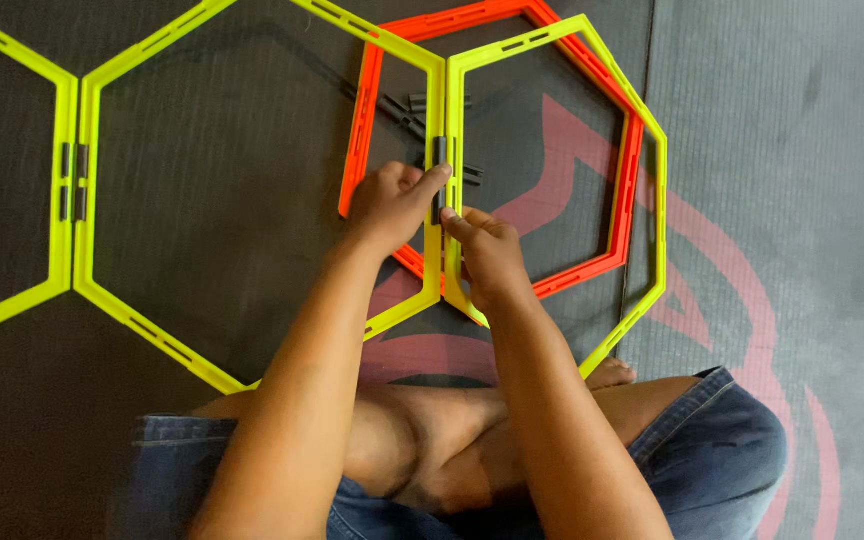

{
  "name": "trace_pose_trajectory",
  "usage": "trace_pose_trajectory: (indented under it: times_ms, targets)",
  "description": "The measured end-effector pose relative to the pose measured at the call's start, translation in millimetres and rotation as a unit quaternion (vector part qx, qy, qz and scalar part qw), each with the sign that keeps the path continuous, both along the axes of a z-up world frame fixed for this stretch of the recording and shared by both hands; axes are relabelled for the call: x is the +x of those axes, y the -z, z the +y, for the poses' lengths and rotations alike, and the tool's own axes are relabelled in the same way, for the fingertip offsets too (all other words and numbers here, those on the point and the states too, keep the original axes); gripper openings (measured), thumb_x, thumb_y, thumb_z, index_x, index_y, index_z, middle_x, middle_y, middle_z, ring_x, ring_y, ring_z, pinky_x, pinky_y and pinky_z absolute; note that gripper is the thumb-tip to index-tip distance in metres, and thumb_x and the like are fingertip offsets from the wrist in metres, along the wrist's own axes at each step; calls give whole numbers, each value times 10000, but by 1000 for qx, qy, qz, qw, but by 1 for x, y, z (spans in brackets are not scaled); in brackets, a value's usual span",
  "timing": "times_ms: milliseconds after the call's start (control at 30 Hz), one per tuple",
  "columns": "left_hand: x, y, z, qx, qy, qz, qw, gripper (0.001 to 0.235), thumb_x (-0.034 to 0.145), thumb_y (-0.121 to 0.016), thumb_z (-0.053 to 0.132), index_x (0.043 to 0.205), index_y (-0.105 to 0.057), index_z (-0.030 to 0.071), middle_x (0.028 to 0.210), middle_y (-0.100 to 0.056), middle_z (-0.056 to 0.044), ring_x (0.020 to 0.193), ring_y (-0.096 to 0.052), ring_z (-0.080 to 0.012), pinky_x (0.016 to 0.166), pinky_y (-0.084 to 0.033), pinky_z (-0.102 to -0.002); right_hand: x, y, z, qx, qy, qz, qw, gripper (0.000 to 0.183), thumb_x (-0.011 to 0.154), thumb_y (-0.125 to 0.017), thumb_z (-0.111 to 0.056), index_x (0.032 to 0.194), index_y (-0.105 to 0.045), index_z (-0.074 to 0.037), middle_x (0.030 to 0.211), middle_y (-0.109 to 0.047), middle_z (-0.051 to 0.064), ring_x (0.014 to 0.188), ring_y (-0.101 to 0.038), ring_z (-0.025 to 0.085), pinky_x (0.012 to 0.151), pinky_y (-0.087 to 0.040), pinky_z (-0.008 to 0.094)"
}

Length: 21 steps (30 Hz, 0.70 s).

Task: The person assembles hexagonal frames by inserting black plastic connectors into slots on the edges of neon yellow and orange frames. They connect multiple frames together to form a larger structure on the floor.

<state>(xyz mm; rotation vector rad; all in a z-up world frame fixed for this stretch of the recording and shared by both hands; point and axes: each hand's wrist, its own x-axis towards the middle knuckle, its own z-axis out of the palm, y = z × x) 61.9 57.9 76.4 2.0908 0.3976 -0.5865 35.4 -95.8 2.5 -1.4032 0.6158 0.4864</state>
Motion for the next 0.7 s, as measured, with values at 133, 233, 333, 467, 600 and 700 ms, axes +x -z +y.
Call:
trace_pose_trajectory:
  times_ms: [133,233,333,467,600,700]
  targets:
    - [9,37,-24,-242,-126,20,962,627,825,-707,596,1068,-731,19,1050,-693,-123,1151,-644,-311,1016,-462,-413,-2,-11,2,6,-3,6,1000,360,970,-714,-188,1209,-693,80,855,-718,147,712,-720,219,592,-645,372]
    - [15,26,-19,-214,-129,39,967,577,844,-727,539,1060,-708,4,1045,-652,-115,1165,-633,-326,1036,-435,-429,-2,-6,5,6,-6,7,1000,390,987,-676,-165,1267,-657,105,870,-694,146,733,-705,218,606,-640,383]
    - [21,32,-24,-143,-110,40,983,542,836,-729,555,968,-674,33,1007,-618,-132,1136,-645,-378,1000,-428,-463,0,-20,13,-21,8,-4,1000,368,976,-679,-153,1224,-662,119,813,-677,147,687,-686,211,575,-615,361]
    - [10,20,-17,-175,-103,2,979,347,787,-788,385,721,-558,134,710,-433,3,713,-534,-190,734,-394,-339,5,1,16,-61,14,-45,997,284,976,-668,-150,1052,-713,121,702,-650,125,580,-610,169,499,-540,323]
    - [6,36,-7,-226,-74,-19,971,257,812,-771,275,900,-680,51,757,-591,-14,782,-599,-183,810,-465,-326,2,-7,24,-58,35,-54,996,247,966,-665,-121,1006,-721,115,685,-616,108,601,-549,138,511,-522,327]
    - [6,63,-9,-258,-84,-35,962,174,780,-699,195,913,-674,87,750,-639,13,754,-608,-166,770,-480,-319,2,3,23,-62,37,-73,995,220,961,-669,-117,926,-731,91,634,-631,126,549,-587,156,501,-503,284]
